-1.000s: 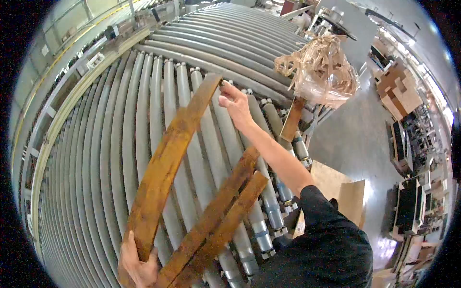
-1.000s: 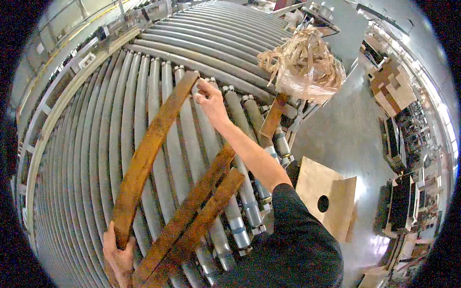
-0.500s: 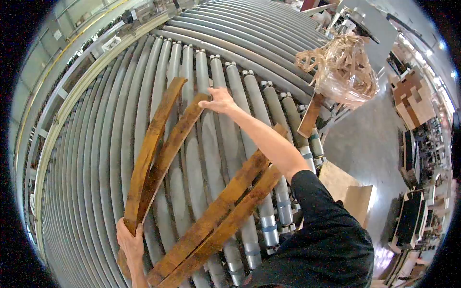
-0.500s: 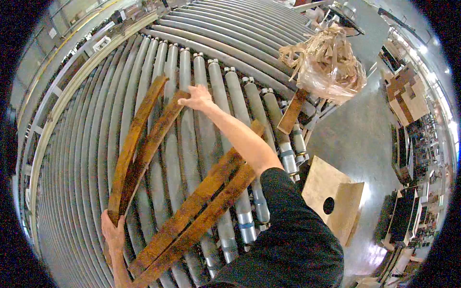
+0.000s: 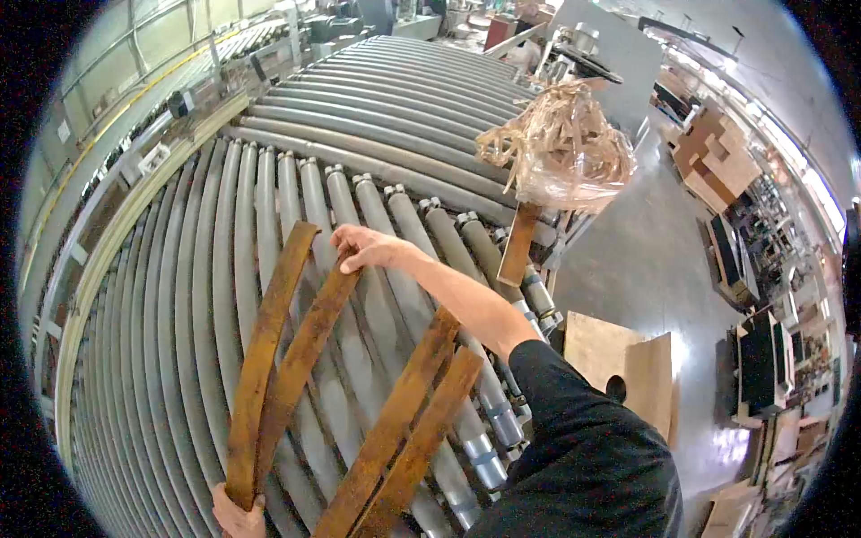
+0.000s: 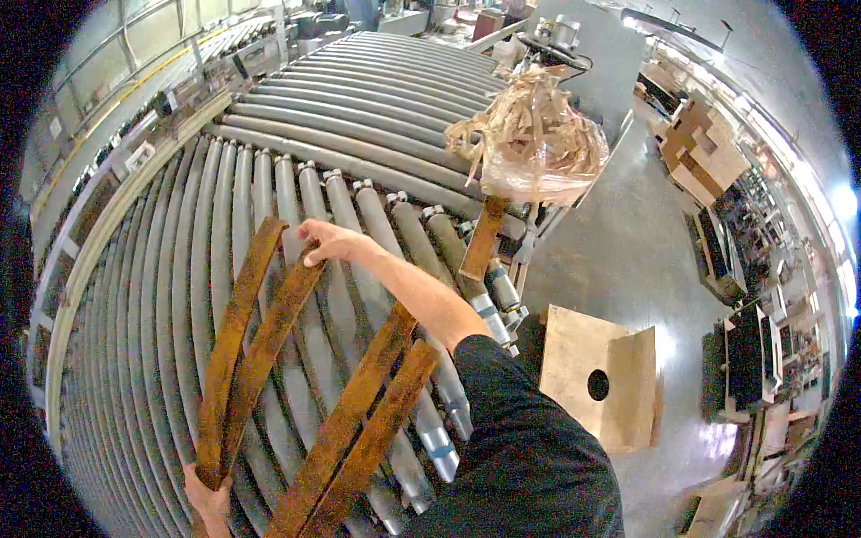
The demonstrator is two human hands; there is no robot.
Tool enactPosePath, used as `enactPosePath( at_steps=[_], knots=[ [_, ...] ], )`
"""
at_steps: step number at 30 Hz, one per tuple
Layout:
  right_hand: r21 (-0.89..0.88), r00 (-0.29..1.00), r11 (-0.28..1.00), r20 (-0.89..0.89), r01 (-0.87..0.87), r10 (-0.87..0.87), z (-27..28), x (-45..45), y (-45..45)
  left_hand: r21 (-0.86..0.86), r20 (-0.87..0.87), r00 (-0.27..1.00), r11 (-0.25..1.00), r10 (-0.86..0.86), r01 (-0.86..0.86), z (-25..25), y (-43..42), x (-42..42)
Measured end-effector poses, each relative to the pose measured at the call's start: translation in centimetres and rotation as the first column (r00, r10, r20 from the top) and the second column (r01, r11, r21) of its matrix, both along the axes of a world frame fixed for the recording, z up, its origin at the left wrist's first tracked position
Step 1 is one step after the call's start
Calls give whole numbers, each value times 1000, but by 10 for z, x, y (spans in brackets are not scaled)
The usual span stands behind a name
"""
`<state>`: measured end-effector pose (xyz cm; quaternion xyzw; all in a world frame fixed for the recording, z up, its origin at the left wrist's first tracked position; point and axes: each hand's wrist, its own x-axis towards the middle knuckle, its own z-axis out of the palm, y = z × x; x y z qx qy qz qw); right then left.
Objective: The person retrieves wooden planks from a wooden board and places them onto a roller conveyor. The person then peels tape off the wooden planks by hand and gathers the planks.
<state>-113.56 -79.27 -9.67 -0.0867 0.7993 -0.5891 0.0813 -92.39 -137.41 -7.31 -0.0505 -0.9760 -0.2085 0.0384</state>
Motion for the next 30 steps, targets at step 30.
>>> enactPosePath(
  at_steps=[30],
  knots=[
    [381, 810, 844, -577, 379, -103, 37, 117, -97, 8, -127, 992, 1000, -10, 11, 22, 75, -42]
  ],
)
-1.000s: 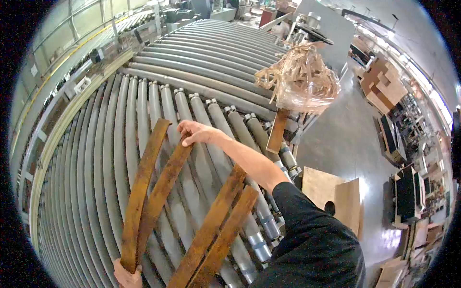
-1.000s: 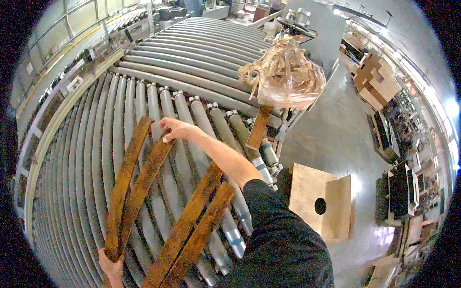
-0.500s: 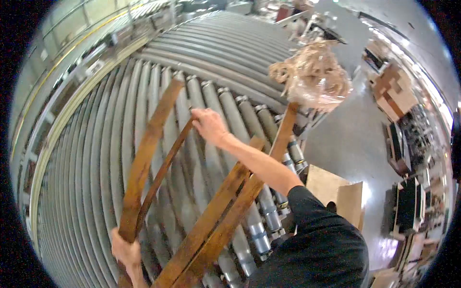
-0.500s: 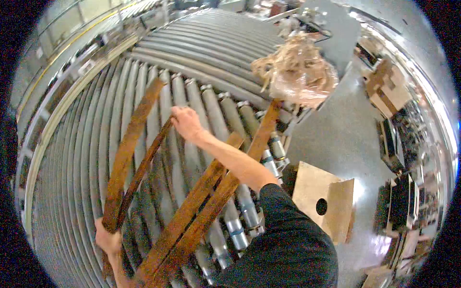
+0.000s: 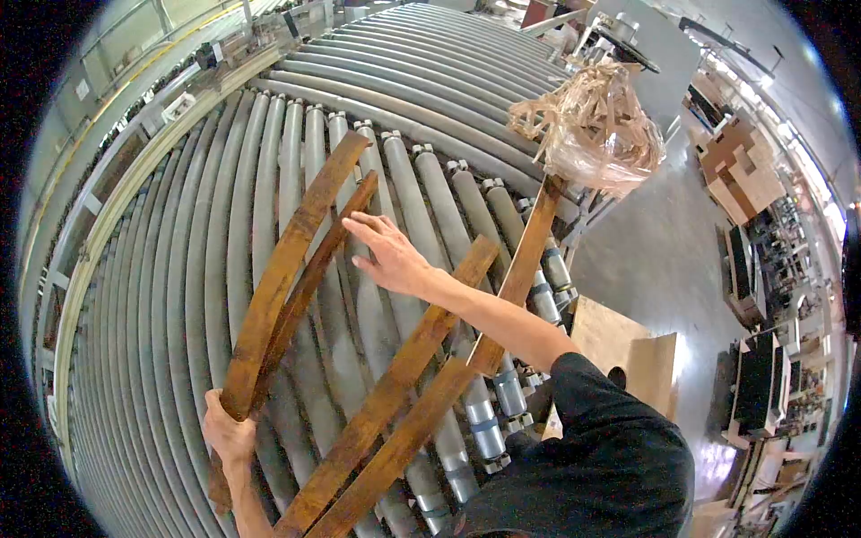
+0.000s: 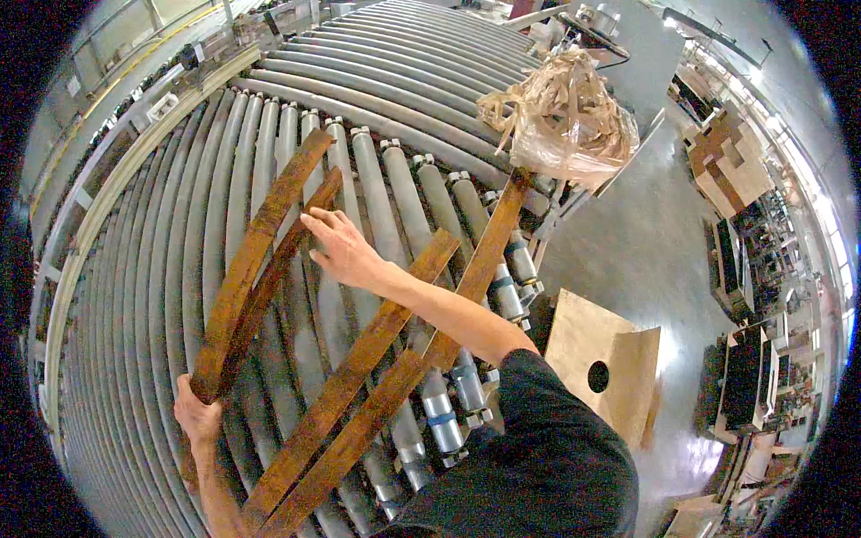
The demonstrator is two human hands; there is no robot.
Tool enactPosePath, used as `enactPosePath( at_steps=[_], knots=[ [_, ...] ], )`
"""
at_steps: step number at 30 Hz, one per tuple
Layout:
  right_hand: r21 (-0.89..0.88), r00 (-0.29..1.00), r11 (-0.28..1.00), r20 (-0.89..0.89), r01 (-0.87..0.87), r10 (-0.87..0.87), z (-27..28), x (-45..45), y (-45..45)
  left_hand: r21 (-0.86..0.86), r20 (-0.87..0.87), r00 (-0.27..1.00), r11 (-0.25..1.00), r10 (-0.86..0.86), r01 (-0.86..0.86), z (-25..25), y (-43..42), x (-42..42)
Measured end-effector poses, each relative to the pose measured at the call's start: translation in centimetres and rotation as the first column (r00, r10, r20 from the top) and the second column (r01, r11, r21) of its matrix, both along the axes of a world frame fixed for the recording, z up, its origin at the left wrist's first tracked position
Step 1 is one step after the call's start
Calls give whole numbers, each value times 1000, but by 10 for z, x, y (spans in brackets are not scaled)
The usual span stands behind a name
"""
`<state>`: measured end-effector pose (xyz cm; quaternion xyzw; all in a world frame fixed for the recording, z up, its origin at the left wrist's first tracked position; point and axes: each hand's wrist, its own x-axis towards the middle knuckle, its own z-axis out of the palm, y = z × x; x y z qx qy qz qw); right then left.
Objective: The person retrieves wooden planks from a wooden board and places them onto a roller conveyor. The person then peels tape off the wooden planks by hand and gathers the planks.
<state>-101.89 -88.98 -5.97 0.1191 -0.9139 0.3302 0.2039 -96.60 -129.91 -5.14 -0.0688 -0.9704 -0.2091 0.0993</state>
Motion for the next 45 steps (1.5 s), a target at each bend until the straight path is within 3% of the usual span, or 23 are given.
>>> enactPosePath(
  at_steps=[4, 7, 8, 9, 11, 14, 17, 18, 21, 25, 26, 28, 29, 31, 32, 33, 35, 37, 39, 41, 43, 45],
  knots=[
    [-32, 988, 987, -19, -155, 154, 16, 52, -6, 126, 137, 990, 992, -24, 7, 25, 4, -4],
    [-11, 976, 976, 15, -216, 216, 14, 100, -4, 432, 333, 922, 901, -196, 36, 33, -7, -20],
    [5, 975, 975, 28, -223, 222, 12, 115, 0, 384, 317, 913, 915, -257, 125, 9, -33, -39],
    [11, 975, 975, 30, -222, 221, 7, 130, 6, 476, 413, 872, 878, -261, 37, 7, -37, -43],
    [26, 976, 976, 37, -216, 214, -2, 154, 23, 481, 525, 771, 873, -361, 81, 38, -30, -49],
    [154, 975, 969, 141, -191, 170, 2, 190, 53, 552, 489, 758, 826, -432, 114, 36, -39, -54],
    [295, 923, 897, 302, -330, 240, 0, 218, 74, 209, 279, 896, 932, -346, 294, 10, -49, -49],
    [204, 889, 893, 323, -402, 326, -14, 223, 81, 107, 306, 867, 919, -395, 381, 4, -54, -53],
    [240, 830, 836, 417, -494, 371, 7, 224, 78, 209, 352, 880, 943, -320, 259, 8, -47, -43],
    [325, 790, 743, 433, -585, 434, 2, 230, 86, 222, 360, 873, 939, -330, 264, 20, -52, -40],
    [309, 784, 746, 440, -590, 438, 2, 233, 84, 133, 280, 890, 933, -359, 335, 12, -65, -44],
    [271, 803, 767, 345, -581, 486, -10, 235, 85, 133, 288, 901, 945, -324, 298, 5, -76, -48],
    [234, 807, 781, 297, -579, 510, -16, 238, 82, 122, 305, 903, 953, -302, 277, 7, -76, -45],
    [325, 781, 710, 263, -625, 567, -13, 233, 60, 0, 428, 889, 984, -162, 179, 8, -77, -40],
    [308, 751, 685, 269, -660, 603, -12, 230, 51, -101, 156, 976, 980, -153, 170, -15, -87, -31],
    [297, 721, 657, 279, -693, 634, -7, 229, 43, -246, 35, 995, 964, -98, 103, -18, -87, -24],
    [290, 718, 659, 218, -695, 661, -4, 229, 25, -175, -198, 969, 978, -151, 116, 14, -51, 9],
    [278, 729, 680, 131, -678, 672, 2, 232, 3, 57, 69, 927, 929, -368, 365, 71, -4, 61],
    [272, 744, 715, 6, -644, 668, 8, 232, -25, 204, 425, 741, 853, -520, 481, 98, 39, 119],
    [240, 755, 753, -105, -612, 647, 9, 233, -56, 196, 542, 543, 724, -642, 661, 103, 68, 162],
    [204, 745, 741, -77, -639, 663, 17, 236, -71, 166, 589, 584, 791, -558, 589, 96, 74, 202],
    [229, 755, 747, -72, -624, 652, 13, 240, -83, 9, 516, 697, 817, -497, 576, 67, 53, 221]
  ],
)
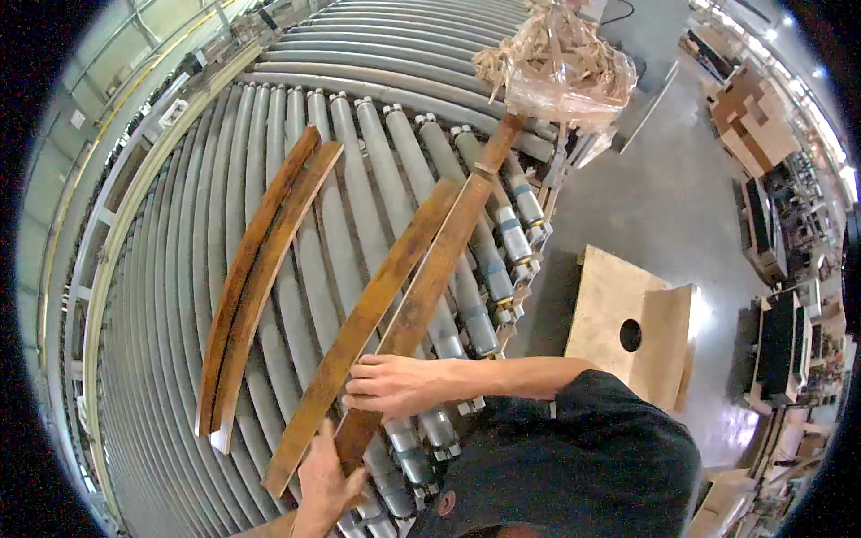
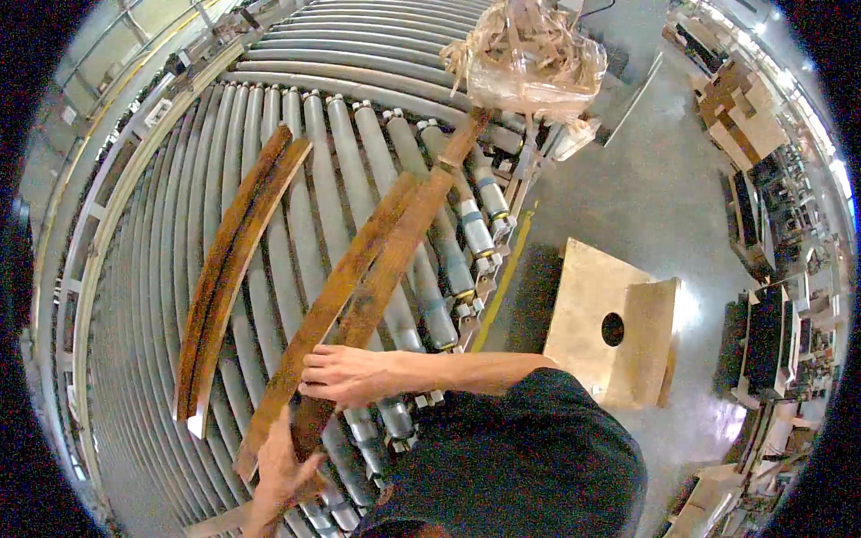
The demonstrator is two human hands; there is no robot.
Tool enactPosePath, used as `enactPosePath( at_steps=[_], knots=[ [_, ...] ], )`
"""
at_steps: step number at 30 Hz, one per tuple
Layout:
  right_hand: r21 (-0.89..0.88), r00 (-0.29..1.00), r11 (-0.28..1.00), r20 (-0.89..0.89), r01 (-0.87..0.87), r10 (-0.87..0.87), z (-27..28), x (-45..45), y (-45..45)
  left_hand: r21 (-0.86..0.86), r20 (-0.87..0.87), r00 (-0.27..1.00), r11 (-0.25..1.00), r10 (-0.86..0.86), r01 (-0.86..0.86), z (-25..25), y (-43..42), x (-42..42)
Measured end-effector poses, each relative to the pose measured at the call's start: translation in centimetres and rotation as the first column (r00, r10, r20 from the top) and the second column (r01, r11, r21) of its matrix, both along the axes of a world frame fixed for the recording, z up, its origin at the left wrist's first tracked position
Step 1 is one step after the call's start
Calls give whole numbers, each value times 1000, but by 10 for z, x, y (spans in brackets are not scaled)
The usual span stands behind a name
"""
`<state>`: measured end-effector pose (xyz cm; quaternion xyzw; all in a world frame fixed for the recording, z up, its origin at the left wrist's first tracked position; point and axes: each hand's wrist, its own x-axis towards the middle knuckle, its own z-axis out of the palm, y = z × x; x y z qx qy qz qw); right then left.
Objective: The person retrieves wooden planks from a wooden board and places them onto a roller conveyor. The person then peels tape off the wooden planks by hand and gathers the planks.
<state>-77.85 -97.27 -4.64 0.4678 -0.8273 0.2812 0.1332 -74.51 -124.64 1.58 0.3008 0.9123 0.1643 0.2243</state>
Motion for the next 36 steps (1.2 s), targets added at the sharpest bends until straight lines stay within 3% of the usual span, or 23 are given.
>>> enactPosePath(
  at_steps=[2, 3, 4, 6, 7, 9, 11, 12, 14, 16, 17, 20, 21, 24, 27, 30, 33, 36],
  knots=[
    [-82, 1000, 996, 8, 19, -18, -10, 4, -5, -63, -62, 991, 990, 122, -126, -15, -12, 13],
    [-156, 999, 987, -30, 28, -33, -5, 4, 3, 38, -66, 989, 991, 129, -127, -18, -18, 16],
    [-233, 996, 972, -65, 39, -55, 1, 3, 13, 96, 58, 983, 979, 175, -180, -14, -21, 18],
    [-287, 910, 890, -111, 356, -400, 4, -5, 57, 199, 317, 914, 925, 252, -324, -9, -21, 28],
    [-318, 816, 804, -132, 502, -562, 3, -12, 84, 208, 479, 819, 866, 315, -455, -2, -19, 37],
    [-367, 436, 386, 61, 846, -898, 10, -21, 138, 170, 589, 723, 819, 361, -547, 4, -19, 56],
    [-443, 188, 92, 177, 892, -966, -40, -46, 204, 165, 675, 650, 788, 349, -594, -4, -28, 70],
    [-330, 315, 77, 768, 941, -557, -32, -40, 238, 209, 684, 612, 696, 398, -687, -3, -21, 87],
    [-338, 356, 133, 777, 932, -519, -25, -34, 233, 218, 651, 658, 737, 380, -640, -10, -28, 96],
    [-561, 563, 72, 804, 825, -192, -31, -32, 226, 189, 688, 631, 751, 359, -633, -16, -45, 99],
    [-595, 593, 37, 792, 803, -144, -33, -30, 221, 174, 707, 618, 762, 344, -624, -19, -53, 99],
    [-602, 603, 100, 747, 792, -280, -36, -33, 208, 180, 749, 564, 712, 347, -678, -18, -50, 101],
    [-531, 534, 112, 772, 840, -345, -35, -34, 210, 168, 797, 465, 598, 386, -784, -1, -38, 104],
    [-588, 577, 81, 742, 805, -341, -43, -39, 206, 151, 796, 432, 552, 424, -820, 0, -44, 110],
    [-641, 607, 27, 713, 767, -351, -44, -40, 200, 143, 807, 430, 572, 405, -808, 10, -39, 106],
    [-606, 574, 54, 716, 794, -397, -52, -40, 205, 261, 784, 547, 644, 293, -719, -28, -70, 103],
    [-548, 532, 57, 774, 834, -344, -47, -31, 204, 240, 792, 533, 652, 296, -719, -10, -59, 91],
    [-596, 565, 60, 718, 801, -407, -57, -37, 208, 275, 725, 649, 767, 229, -579, -33, -77, 84]
  ],
)
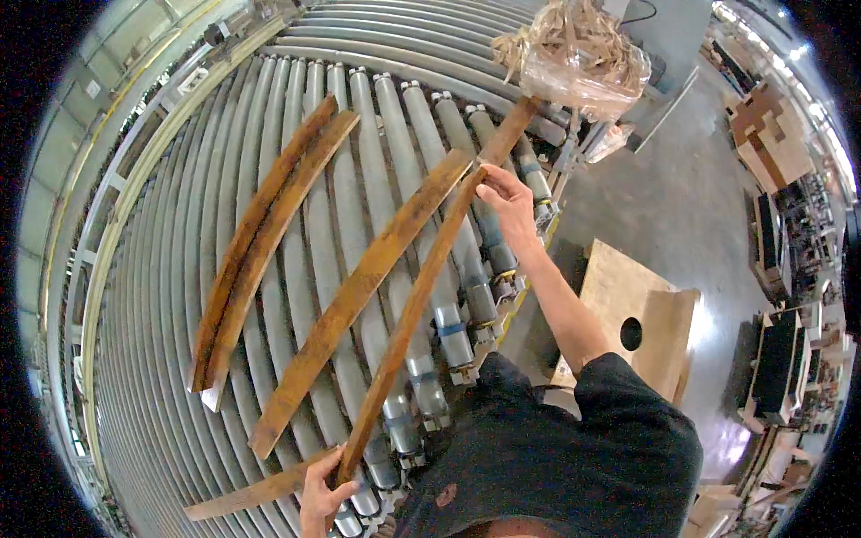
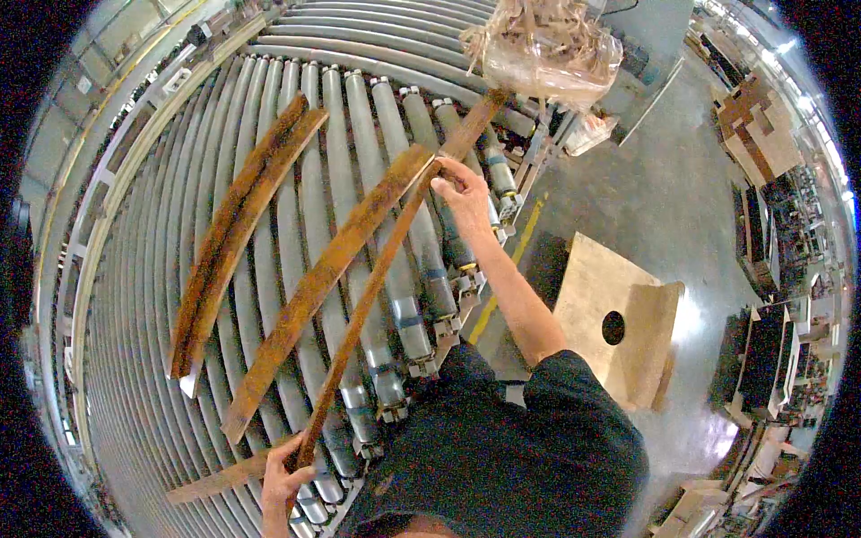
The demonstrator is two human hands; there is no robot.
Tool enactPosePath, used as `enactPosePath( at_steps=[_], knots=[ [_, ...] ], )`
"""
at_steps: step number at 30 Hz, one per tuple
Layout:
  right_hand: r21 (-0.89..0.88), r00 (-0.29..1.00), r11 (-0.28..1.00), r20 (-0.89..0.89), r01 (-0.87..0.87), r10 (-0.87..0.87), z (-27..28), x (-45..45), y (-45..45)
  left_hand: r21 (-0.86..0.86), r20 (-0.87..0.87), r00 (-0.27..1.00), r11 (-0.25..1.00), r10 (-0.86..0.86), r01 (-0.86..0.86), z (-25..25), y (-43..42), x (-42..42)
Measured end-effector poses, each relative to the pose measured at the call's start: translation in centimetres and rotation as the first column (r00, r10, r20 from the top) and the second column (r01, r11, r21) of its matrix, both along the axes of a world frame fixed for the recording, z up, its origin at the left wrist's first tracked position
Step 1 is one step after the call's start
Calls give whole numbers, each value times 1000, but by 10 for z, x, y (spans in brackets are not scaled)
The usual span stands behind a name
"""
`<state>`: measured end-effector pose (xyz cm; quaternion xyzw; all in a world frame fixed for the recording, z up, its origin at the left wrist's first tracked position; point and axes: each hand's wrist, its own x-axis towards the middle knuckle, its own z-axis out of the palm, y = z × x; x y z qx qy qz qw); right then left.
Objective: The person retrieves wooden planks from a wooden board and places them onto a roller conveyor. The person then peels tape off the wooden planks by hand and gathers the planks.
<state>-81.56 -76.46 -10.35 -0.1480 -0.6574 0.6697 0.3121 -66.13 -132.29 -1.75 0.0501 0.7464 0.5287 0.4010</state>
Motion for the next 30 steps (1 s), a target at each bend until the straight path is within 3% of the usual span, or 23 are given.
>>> enactPosePath(
  at_steps=[3, 6, 8, 10, 11, 12, 13, 15, 18, 19, 20, 21, 28, 30],
  knots=[
    [42, 995, 999, -94, 33, -29, 16, -9, -7, 6, -32, 999, 1000, 11, -11, -1, 4, -6],
    [145, 996, 986, -54, 83, -76, 41, -18, -14, -46, -80, 991, 993, 104, -108, 7, 12, -13],
    [169, 998, 983, -24, 69, -66, 37, -32, -8, -131, -175, 983, 988, 52, -76, 25, 21, -30],
    [160, 999, 986, 2, 46, -47, 34, -46, -7, -81, -120, 987, 990, 105, -116, 57, 42, -48],
    [140, 999, 990, 11, 31, -33, 37, -52, -11, -85, -280, 958, 993, 57, -84, 48, 38, -59],
    [122, 1000, 992, 19, 18, -20, 39, -61, -13, -106, -196, 979, 992, 47, -69, 48, 31, -68],
    [48, 997, 999, -72, 10, -7, 35, -75, -16, -93, -238, 971, 994, 24, -48, 41, 24, -78],
    [63, 998, 997, -50, -43, 46, 18, -108, -12, -108, -241, 970, 994, 0, -26, 28, 10, -104],
    [142, 997, 988, 45, -63, 57, 18, -148, -16, -255, -399, 908, 966, -130, 26, 58, 30, -141],
    [177, 995, 982, 87, -72, 58, 22, -160, -19, -228, -544, 815, 970, -201, 86, 52, 25, -154],
    [210, 990, 974, 127, -82, 56, 31, -170, -23, -331, -448, 862, 940, -236, 85, 59, 26, -167],
    [333, 988, 940, 150, -78, 29, 39, -178, -26, -352, -460, 864, 936, -203, 32, 55, 26, -174],
    [451, 948, 870, 312, -202, 58, 41, -250, -26, -402, -497, 863, 906, -93, -134, 16, 26, -222],
    [479, 967, 862, 249, -164, 45, 31, -254, -18, -321, -676, 734, 920, -57, -225, -4, 21, -227]
  ],
)
